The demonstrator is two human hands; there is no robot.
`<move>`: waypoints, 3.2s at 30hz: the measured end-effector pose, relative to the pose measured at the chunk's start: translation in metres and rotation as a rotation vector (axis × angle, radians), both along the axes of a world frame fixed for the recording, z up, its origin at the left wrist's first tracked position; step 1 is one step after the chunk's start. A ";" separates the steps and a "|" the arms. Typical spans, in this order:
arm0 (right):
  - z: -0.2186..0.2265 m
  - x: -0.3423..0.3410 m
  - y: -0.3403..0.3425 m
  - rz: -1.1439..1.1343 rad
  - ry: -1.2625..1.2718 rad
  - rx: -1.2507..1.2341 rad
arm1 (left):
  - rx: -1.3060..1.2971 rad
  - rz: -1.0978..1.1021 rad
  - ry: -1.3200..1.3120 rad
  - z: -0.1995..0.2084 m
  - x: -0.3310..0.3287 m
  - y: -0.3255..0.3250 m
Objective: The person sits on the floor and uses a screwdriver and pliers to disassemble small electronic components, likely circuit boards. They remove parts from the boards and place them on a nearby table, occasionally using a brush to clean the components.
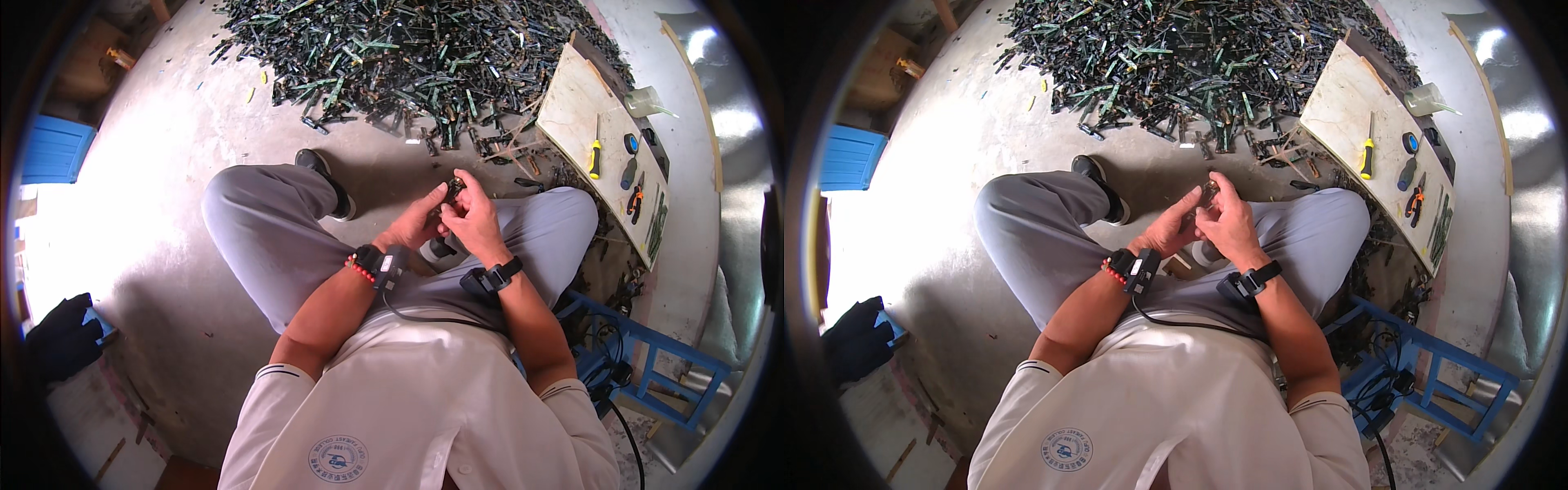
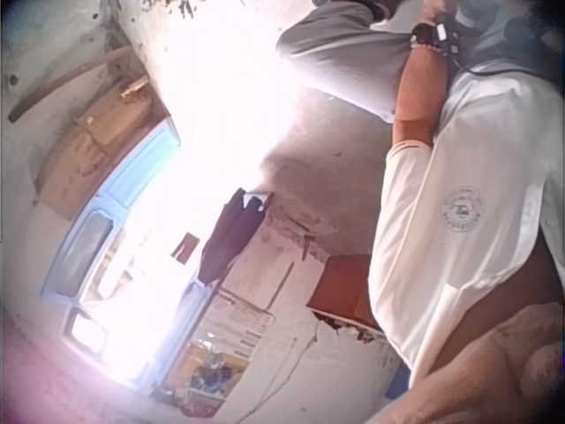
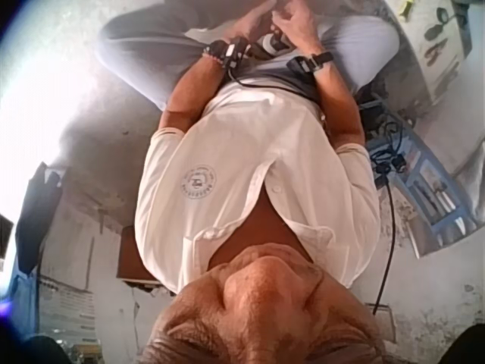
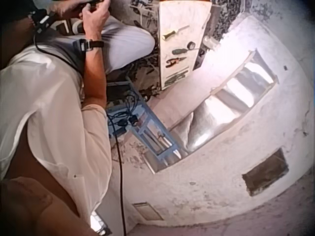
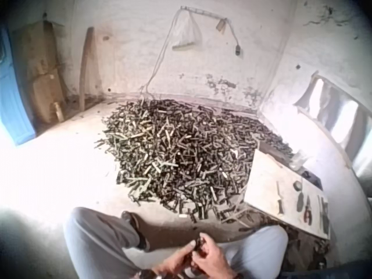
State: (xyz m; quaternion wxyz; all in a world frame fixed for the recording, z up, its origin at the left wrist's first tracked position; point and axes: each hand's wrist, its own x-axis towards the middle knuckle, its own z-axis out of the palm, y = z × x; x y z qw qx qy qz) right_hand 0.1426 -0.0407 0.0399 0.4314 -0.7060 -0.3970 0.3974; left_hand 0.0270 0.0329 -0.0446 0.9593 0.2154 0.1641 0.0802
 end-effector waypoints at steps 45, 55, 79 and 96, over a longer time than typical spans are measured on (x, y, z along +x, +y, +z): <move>0.002 0.015 -0.004 -0.087 0.262 -0.096 | -0.104 -0.048 0.092 0.022 -0.001 -0.004; 0.007 0.014 -0.006 -0.092 0.249 -0.120 | -0.090 -0.062 0.090 0.020 -0.001 -0.003; 0.051 0.237 -0.013 -0.682 -0.989 -0.433 | -0.189 -0.013 0.158 0.024 0.001 -0.001; 0.037 0.272 -0.011 -0.581 -1.049 -0.458 | -0.201 0.023 0.168 0.019 0.003 -0.002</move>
